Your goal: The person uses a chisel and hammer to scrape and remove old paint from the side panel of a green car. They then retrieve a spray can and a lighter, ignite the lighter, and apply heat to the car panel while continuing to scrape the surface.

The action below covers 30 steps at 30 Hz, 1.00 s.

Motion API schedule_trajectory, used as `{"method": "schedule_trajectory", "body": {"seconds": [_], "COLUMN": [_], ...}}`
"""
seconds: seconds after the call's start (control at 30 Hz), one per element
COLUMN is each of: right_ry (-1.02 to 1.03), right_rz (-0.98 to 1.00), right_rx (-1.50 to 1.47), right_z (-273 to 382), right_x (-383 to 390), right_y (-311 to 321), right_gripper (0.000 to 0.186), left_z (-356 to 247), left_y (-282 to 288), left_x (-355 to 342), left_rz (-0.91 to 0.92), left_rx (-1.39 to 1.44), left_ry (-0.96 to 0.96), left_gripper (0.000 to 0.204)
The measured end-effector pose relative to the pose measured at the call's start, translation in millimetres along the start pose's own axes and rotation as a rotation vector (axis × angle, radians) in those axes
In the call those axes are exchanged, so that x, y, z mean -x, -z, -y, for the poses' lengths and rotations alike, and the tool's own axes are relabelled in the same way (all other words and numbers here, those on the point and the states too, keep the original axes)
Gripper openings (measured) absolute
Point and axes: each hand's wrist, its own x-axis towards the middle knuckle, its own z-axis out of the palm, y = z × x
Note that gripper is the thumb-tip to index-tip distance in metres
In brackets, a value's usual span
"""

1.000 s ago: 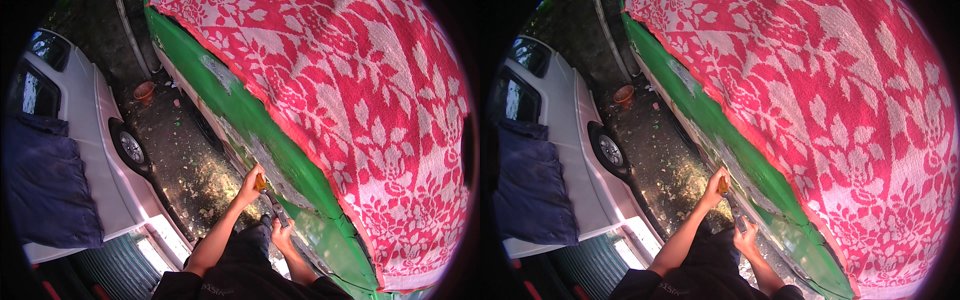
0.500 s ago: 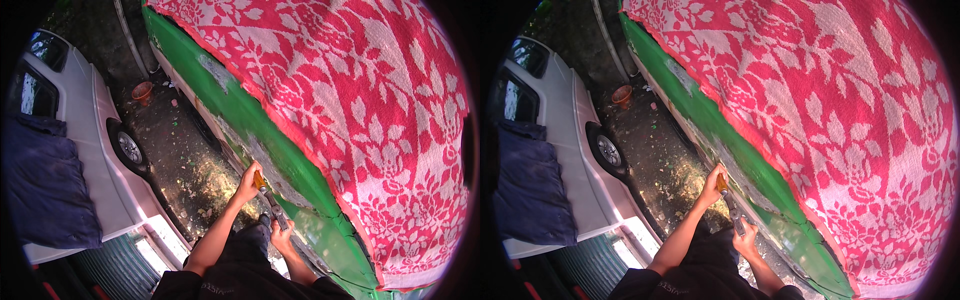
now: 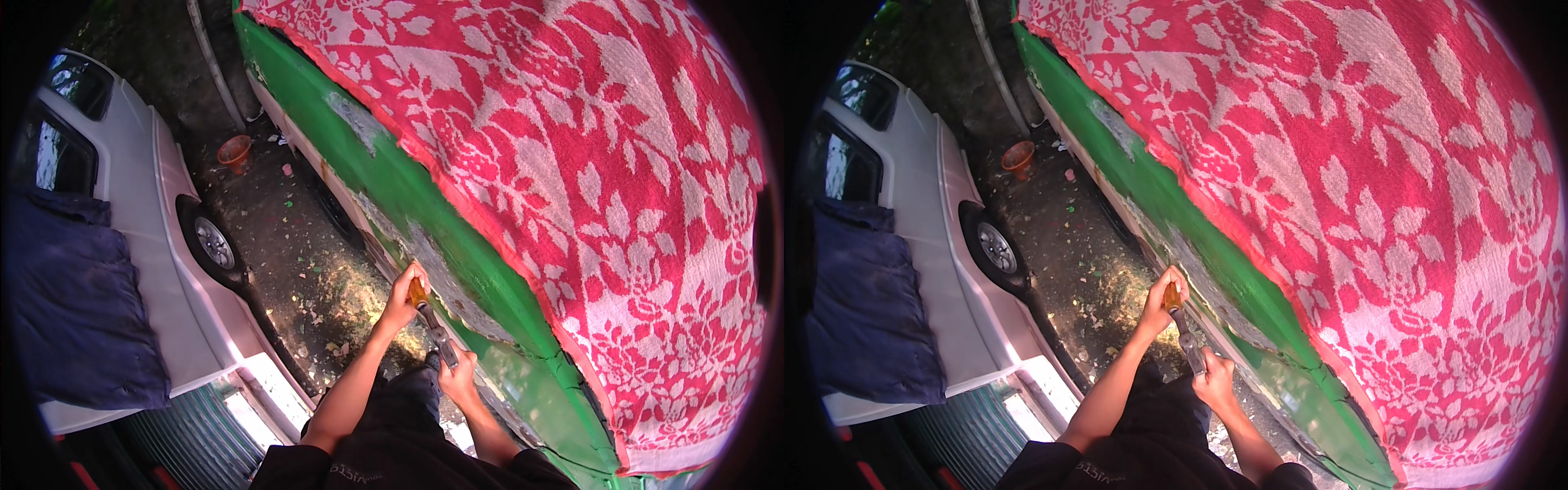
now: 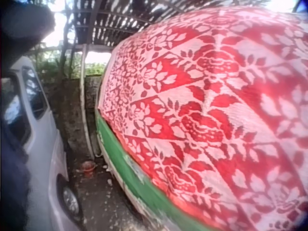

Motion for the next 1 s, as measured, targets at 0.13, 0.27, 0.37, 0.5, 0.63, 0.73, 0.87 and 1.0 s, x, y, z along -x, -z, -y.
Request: {"method": "schedule_trajectory", "body": {"seconds": [0.13,0.27,0.37,0.5,0.63,0.73,0.87,1.0], "right_ry": [0.028,0.137,-0.061,0.178,-0.062,-0.217,-0.165,-0.172], "right_rz": [-0.076,-0.055,0.023,-0.148,-0.105,-0.115,-0.107,-0.081], "right_rx": [-0.049,-0.024,0.060,-0.048,-0.105,-0.208,-0.196,-0.170], "right_z": [-6,-8,6,-3,-18,-24,-26,-23], "right_x": [4,2,-2,17,18,23,24,25], "right_y": [-1,-1,0,-1,-3,-4,-2,-2], "right_gripper": [0.008,0.006,0.007,0.004,0.004,0.007,0.007,0.005], "left_z": [1,8,17,28,30,28,23,22], "left_y": [4,2,6,11,-1,-7,-11,-11], "left_x": [-3,-1,-1,2,1,3,5,4], "left_rz": [0.007,-0.009,-0.071,-0.066,-0.034,-0.038,0.001,-0.012], "left_rx": [-0.025,0.011,0.113,-0.039,-0.111,-0.145,-0.195,-0.138], "left_ry": [-0.015,0.009,0.043,0.022,-0.011,-0.040,-0.053,-0.022], "left_gripper": [0.023,0.017,0.015,0.020,0.027,0.029,0.028,0.030]}}
